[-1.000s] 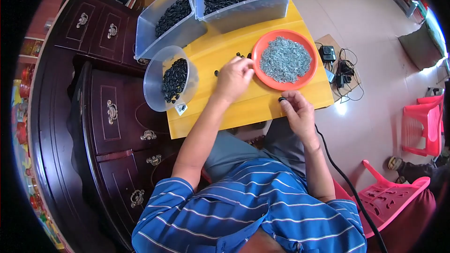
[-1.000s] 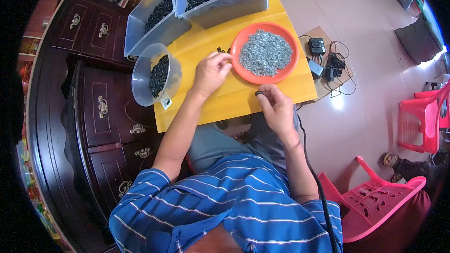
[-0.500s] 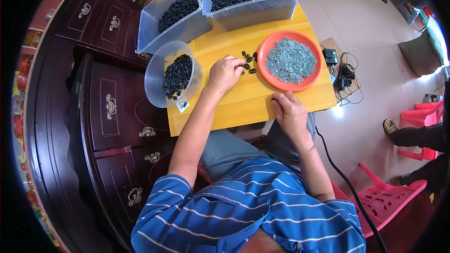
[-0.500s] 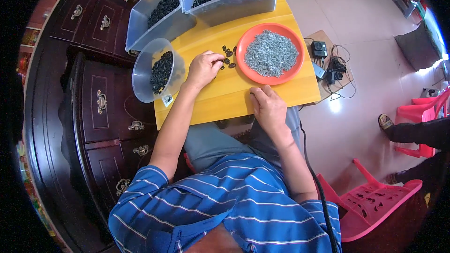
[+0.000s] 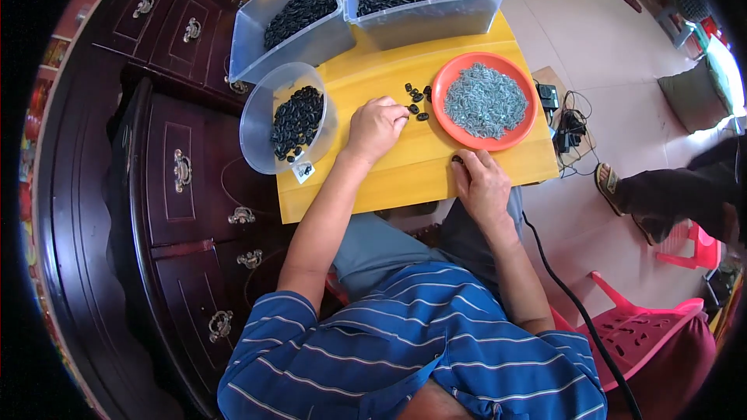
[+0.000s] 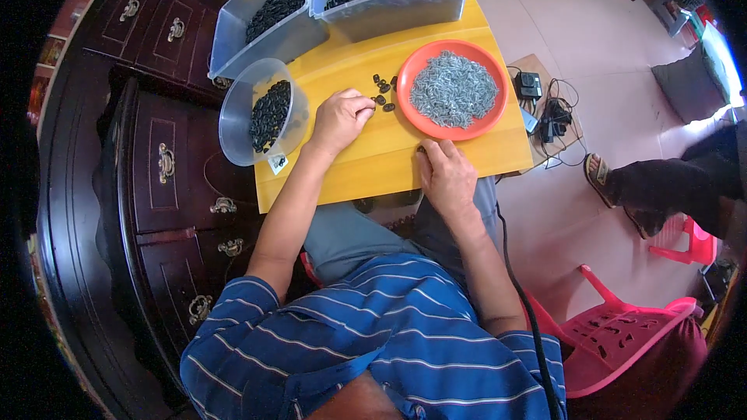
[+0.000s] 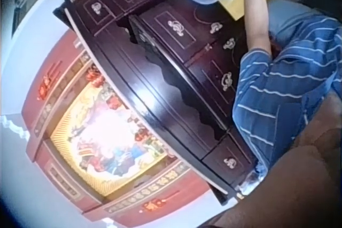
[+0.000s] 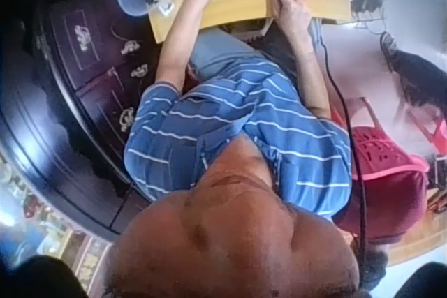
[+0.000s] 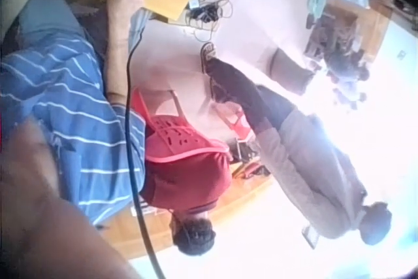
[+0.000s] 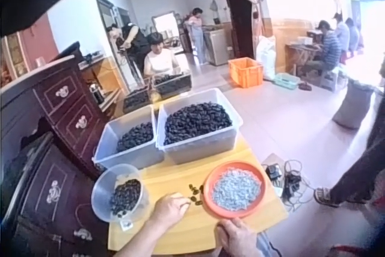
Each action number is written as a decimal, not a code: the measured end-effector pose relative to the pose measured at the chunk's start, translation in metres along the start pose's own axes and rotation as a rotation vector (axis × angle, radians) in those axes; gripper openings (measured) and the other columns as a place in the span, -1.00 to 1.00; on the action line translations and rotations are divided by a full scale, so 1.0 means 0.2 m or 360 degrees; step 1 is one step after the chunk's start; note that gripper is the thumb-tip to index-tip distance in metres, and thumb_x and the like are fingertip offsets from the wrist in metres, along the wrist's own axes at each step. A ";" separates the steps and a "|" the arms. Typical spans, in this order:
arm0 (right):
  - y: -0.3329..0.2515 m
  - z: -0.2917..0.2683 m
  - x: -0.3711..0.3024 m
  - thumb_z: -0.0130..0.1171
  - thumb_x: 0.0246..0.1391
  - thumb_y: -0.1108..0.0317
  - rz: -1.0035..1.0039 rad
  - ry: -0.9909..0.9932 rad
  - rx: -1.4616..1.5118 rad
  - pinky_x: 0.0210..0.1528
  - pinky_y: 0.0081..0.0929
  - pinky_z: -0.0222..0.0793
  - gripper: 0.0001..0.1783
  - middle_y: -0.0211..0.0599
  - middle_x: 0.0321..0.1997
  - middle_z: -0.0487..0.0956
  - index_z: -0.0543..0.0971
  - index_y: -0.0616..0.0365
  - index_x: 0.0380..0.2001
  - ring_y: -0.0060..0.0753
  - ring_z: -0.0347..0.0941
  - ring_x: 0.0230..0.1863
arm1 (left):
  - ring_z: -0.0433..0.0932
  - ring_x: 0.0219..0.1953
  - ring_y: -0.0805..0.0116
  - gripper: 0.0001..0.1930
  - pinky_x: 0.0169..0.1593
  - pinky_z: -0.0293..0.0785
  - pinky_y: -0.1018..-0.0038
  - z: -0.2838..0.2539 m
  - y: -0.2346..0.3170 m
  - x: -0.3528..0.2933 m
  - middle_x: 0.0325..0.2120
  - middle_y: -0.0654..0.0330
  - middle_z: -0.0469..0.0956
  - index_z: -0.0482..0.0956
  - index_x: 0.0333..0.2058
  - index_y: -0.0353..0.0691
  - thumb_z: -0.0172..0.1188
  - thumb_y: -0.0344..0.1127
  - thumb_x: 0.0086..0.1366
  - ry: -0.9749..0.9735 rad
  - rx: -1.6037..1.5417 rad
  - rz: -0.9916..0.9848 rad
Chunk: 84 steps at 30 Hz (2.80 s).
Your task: The person places a bowl of plastic toggle components onto the table and assembles cord locks by inserting small pins into the plastic toggles by hand.
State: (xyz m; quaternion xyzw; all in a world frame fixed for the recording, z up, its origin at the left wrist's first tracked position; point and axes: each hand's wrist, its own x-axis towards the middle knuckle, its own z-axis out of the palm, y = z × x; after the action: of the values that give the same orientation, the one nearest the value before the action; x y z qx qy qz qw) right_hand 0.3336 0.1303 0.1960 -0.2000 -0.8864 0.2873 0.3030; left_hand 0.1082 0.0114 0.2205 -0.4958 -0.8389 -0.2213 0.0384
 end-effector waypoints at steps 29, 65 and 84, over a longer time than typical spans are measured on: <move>-0.09 -0.08 -0.09 0.24 0.25 0.41 0.0951 -0.0035 0.2068 -0.24 -0.69 0.46 -0.78 -0.45 -0.23 0.58 0.52 0.18 -0.07 -0.66 0.53 -0.29 | 0.51 -0.37 0.67 -0.93 -0.31 0.48 0.64 0.00 0.54 -0.19 -0.41 0.35 0.60 0.62 -0.30 -0.35 0.19 -0.49 0.32 -0.0333 -0.1722 -0.0470; 0.15 -0.12 -0.07 0.15 0.28 0.49 0.1037 0.0353 0.1903 -0.27 -0.69 0.39 -0.78 -0.48 -0.22 0.57 0.57 0.25 -0.03 -0.71 0.43 -0.34 | 0.57 -0.20 0.16 -0.85 -0.09 0.52 0.26 0.04 0.47 0.13 -0.34 0.20 0.57 0.70 -0.32 -0.13 0.34 -0.31 0.10 -0.0418 -0.0199 0.0535; 0.11 -0.12 -0.07 0.14 0.27 0.49 0.1026 0.0321 0.1916 -0.31 -0.70 0.34 -0.80 -0.47 -0.27 0.56 0.57 0.27 -0.05 -0.68 0.42 -0.39 | 0.60 -0.33 0.20 -0.90 -0.22 0.53 0.33 0.08 0.40 0.10 -0.44 0.19 0.57 0.65 -0.42 -0.21 0.33 -0.33 0.14 -0.0341 -0.0632 0.0404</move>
State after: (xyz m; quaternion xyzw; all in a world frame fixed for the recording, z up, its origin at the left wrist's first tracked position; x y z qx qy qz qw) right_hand 0.3640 0.1495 0.1914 -0.2762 -0.4364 0.7851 0.3417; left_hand 0.1689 0.0663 0.2383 -0.6156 -0.7093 -0.3212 -0.1213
